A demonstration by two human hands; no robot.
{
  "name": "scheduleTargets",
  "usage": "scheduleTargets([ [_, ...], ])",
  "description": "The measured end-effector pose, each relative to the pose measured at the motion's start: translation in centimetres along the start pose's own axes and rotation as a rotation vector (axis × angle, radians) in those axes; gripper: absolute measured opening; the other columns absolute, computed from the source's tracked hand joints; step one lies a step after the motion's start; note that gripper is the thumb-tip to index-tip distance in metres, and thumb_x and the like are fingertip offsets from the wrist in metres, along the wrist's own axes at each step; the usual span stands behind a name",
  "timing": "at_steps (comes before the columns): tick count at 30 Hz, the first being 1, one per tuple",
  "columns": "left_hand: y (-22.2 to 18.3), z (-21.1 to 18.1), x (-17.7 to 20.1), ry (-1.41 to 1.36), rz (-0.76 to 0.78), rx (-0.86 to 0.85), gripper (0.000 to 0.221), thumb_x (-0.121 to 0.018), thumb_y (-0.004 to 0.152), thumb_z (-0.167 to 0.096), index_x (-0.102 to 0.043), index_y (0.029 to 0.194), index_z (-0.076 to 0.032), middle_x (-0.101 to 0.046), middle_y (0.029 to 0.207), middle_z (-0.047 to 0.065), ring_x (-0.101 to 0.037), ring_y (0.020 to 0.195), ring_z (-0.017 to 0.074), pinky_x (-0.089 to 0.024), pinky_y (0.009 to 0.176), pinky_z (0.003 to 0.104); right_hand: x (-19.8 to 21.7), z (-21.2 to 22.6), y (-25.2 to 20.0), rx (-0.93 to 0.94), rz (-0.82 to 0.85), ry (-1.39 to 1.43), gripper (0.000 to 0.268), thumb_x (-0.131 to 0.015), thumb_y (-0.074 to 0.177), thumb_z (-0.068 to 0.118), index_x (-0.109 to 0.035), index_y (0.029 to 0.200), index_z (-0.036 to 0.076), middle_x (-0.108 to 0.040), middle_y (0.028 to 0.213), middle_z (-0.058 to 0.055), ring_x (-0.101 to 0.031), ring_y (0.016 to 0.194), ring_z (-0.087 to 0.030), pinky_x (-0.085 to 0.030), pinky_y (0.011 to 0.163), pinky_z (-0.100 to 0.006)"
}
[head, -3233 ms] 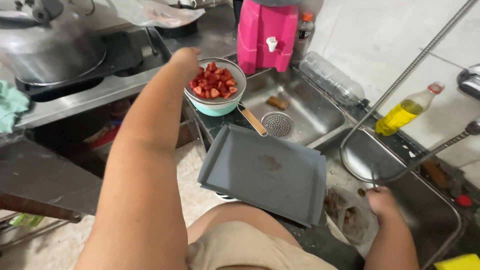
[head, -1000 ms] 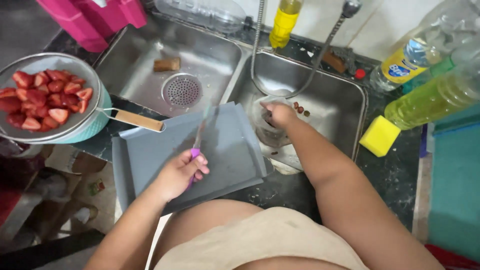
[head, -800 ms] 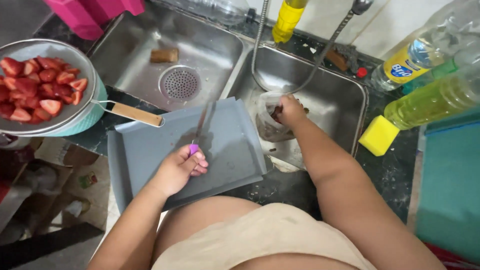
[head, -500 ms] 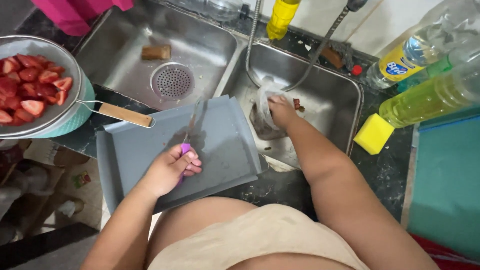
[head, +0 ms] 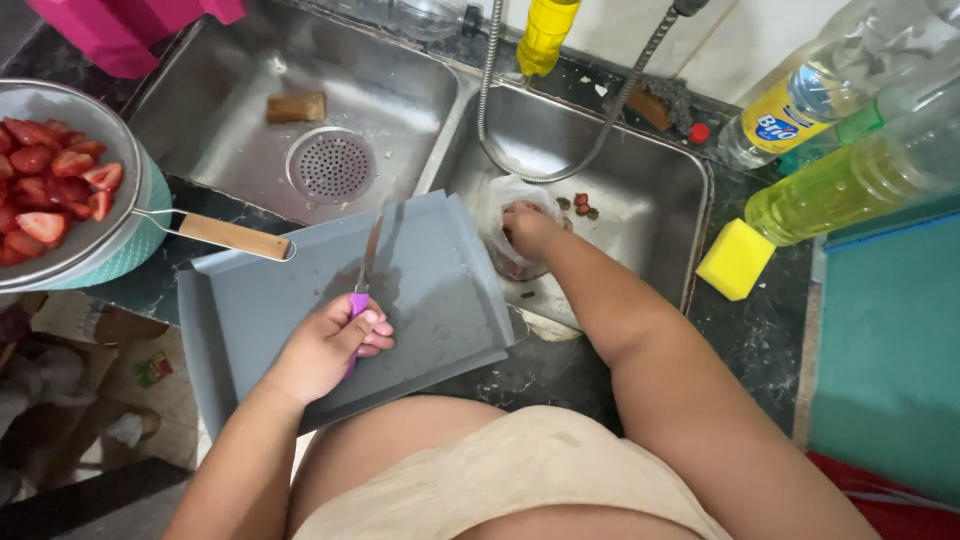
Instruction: The person is preparing strawberries by removing the green stems and slicing the fruit into smaller pieces on a tray.
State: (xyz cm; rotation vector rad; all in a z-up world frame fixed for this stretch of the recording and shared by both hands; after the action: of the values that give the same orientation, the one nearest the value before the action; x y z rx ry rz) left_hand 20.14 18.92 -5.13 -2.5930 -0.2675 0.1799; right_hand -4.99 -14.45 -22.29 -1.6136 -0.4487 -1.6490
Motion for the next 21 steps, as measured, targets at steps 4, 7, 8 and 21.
scheduleTargets([
  [4, -0.3, -0.5, -0.1, 0.001, -0.01, -0.007, 0.018, -0.054, 0.105, -0.011, -0.065, 0.111, 0.002, -0.075, 0.1, 0.024, -0.074, 0.093, 0.0275, -0.061, 0.082, 0.039, 5.6, -0.6, -3.5, -0.145, 0.112, 0.203, 0.031, -0.071, 0.089, 0.029, -0.073, 0.119, 0.033, -0.071, 0.126, -0.005, -0.061, 0.127, -0.033, -0.047, 0.113, -0.041],
  [7, -0.6, -0.9, -0.1, 0.02, -0.008, -0.018, 0.018, -0.054, 0.105, -0.011, -0.065, 0.112, 0.002, -0.075, 0.099, 0.023, -0.074, 0.093, 0.0273, -0.061, 0.08, 0.037, 5.1, -5.6, -4.1, -0.374, 0.111, 0.437, 0.03, -0.069, 0.091, 0.049, -0.076, 0.115, 0.033, -0.075, 0.115, -0.012, -0.067, 0.117, -0.034, -0.054, 0.101, -0.045],
  [8, -0.6, -0.8, -0.2, 0.013, -0.01, -0.016, 0.018, -0.054, 0.105, -0.011, -0.065, 0.112, 0.002, -0.075, 0.099, 0.023, -0.074, 0.093, 0.0273, -0.061, 0.08, 0.037, 6.7, -5.5, -5.0, -0.372, 0.116, 0.432, 0.03, -0.069, 0.091, 0.049, -0.076, 0.115, 0.033, -0.075, 0.115, -0.012, -0.067, 0.117, -0.034, -0.054, 0.101, -0.045],
  [21, -0.8, -1.4, -0.2, 0.056, -0.021, -0.007, 0.019, -0.053, 0.105, -0.013, -0.064, 0.112, 0.0, -0.075, 0.1, 0.023, -0.075, 0.091, 0.028, -0.063, 0.08, 0.038, 9.8, 1.0, -6.5, -0.369, 0.259, 0.079, 0.037, -0.077, 0.08, 0.035, -0.076, 0.113, 0.02, -0.075, 0.112, -0.01, -0.07, 0.114, -0.03, -0.058, 0.096, -0.046],
])
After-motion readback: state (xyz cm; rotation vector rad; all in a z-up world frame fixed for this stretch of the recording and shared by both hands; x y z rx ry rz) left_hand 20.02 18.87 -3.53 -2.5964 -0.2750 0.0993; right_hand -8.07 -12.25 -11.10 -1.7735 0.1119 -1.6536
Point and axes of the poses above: each hand's wrist, its own y-axis towards the middle knuckle, its own x-axis out of the back of the hand, z = x × y, the point moved 3 cm from there along y, towards the middle knuckle
